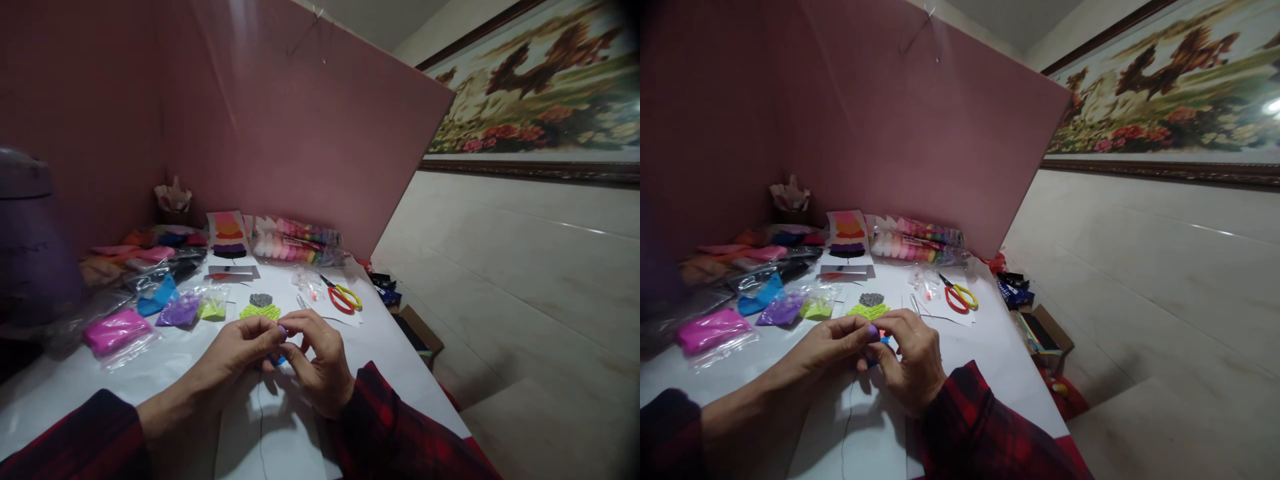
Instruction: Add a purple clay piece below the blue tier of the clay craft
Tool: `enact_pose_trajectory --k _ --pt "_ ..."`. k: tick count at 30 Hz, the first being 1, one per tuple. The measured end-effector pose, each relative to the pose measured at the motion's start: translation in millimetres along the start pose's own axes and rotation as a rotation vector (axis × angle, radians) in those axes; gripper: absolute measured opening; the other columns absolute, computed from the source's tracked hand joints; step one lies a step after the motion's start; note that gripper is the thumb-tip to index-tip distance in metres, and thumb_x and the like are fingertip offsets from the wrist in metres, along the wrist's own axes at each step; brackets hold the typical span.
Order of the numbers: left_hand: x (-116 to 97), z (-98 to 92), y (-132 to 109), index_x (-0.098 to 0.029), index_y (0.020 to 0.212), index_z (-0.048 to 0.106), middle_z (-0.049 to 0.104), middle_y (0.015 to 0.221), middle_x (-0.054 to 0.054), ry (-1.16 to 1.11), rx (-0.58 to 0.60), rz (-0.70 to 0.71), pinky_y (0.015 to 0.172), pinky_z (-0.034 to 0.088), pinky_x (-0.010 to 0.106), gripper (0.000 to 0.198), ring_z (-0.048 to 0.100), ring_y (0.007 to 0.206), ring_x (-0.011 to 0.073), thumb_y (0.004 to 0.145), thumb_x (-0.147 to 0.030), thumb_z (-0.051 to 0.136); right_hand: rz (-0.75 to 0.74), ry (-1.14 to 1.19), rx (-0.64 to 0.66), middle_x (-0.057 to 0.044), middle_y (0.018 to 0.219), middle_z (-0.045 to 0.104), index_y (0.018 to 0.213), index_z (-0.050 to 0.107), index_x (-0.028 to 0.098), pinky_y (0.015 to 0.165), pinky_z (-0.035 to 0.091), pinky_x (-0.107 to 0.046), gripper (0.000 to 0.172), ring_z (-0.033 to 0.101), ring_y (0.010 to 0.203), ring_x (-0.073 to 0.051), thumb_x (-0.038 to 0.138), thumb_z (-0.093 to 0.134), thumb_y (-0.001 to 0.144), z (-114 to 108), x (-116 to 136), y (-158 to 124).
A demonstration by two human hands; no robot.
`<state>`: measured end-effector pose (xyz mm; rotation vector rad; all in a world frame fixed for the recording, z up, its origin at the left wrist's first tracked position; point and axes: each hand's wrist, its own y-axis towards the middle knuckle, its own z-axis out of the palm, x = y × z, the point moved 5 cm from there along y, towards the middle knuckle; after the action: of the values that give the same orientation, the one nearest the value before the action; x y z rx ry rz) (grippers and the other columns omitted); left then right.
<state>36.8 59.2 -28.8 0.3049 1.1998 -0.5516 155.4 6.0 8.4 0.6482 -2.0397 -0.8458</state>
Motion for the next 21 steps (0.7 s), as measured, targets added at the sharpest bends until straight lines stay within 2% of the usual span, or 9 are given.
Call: enact_pose_trajectory --k 3,6,10,15,19,21 --pt "0.6 1.7 -0.2 -0.013 0.068 0.068 0.061 0.062 0.002 -0.027 0.040 0.008 0.052 0.042 0.021 0.035 0.052 0.054 0.0100 0.066 -0.047 0.077 0.010 0.022 -0.001 -0.008 0.096 0.064 0.102 0.065 0.017 0.057 0.049 -0.025 0.024 0.061 0.083 -0.017 0.008 0.060 0.081 -0.5 0.2 0.2" --pt "1.1 0.6 -0.4 -0.015 0.062 0.065 0.060 0.059 0.000 -0.018 0.016 0.003 0.052 0.042 0.020 0.032 0.052 0.053 0.0093 0.062 -0.042 0.081 -0.006 0.031 0.017 -0.008 0.096 0.064 0.107 0.062 0.017 0.053 0.047 -0.024 0.030 0.060 0.082 -0.018 0.009 0.063 0.078 -0.3 2.0 0.6" --pt "0.8 2.1 -1.5 -0.014 0.067 0.068 0.061 0.063 0.002 -0.031 0.012 -0.003 0.051 0.041 0.022 0.036 0.051 0.053 0.0103 0.065 -0.049 0.076 -0.003 0.050 -0.001 -0.008 0.094 0.065 0.098 0.065 0.017 0.054 0.048 -0.024 0.018 0.061 0.083 -0.017 0.011 0.061 0.082 -1.3 2.4 1.3" --pt "-3.5 3.2 -4.2 -0.014 0.063 0.066 0.059 0.059 0.000 0.017 -0.029 0.014 0.055 0.039 0.021 0.032 0.050 0.055 0.0097 0.063 -0.044 0.079 0.001 0.038 0.012 -0.008 0.097 0.064 0.108 0.062 0.018 0.054 0.048 -0.024 0.028 0.060 0.082 -0.017 0.012 0.063 0.080 -0.3 2.2 0.8" --pt "-5.4 4.9 -3.9 -0.015 0.065 0.066 0.061 0.062 0.001 0.010 0.002 0.019 0.054 0.038 0.023 0.037 0.049 0.055 0.0110 0.064 -0.051 0.076 0.002 0.049 0.010 -0.007 0.096 0.065 0.099 0.063 0.019 0.056 0.048 -0.024 0.020 0.061 0.083 -0.016 0.009 0.059 0.083 -0.7 2.5 0.5" --pt "-4.9 4.2 -3.1 -0.014 0.063 0.066 0.058 0.060 0.000 0.019 0.022 0.014 0.055 0.037 0.023 0.037 0.049 0.056 0.0110 0.064 -0.050 0.076 0.001 0.040 0.011 -0.008 0.098 0.064 0.104 0.063 0.019 0.055 0.048 -0.024 0.022 0.061 0.081 -0.016 0.012 0.061 0.083 -0.8 2.2 0.2"
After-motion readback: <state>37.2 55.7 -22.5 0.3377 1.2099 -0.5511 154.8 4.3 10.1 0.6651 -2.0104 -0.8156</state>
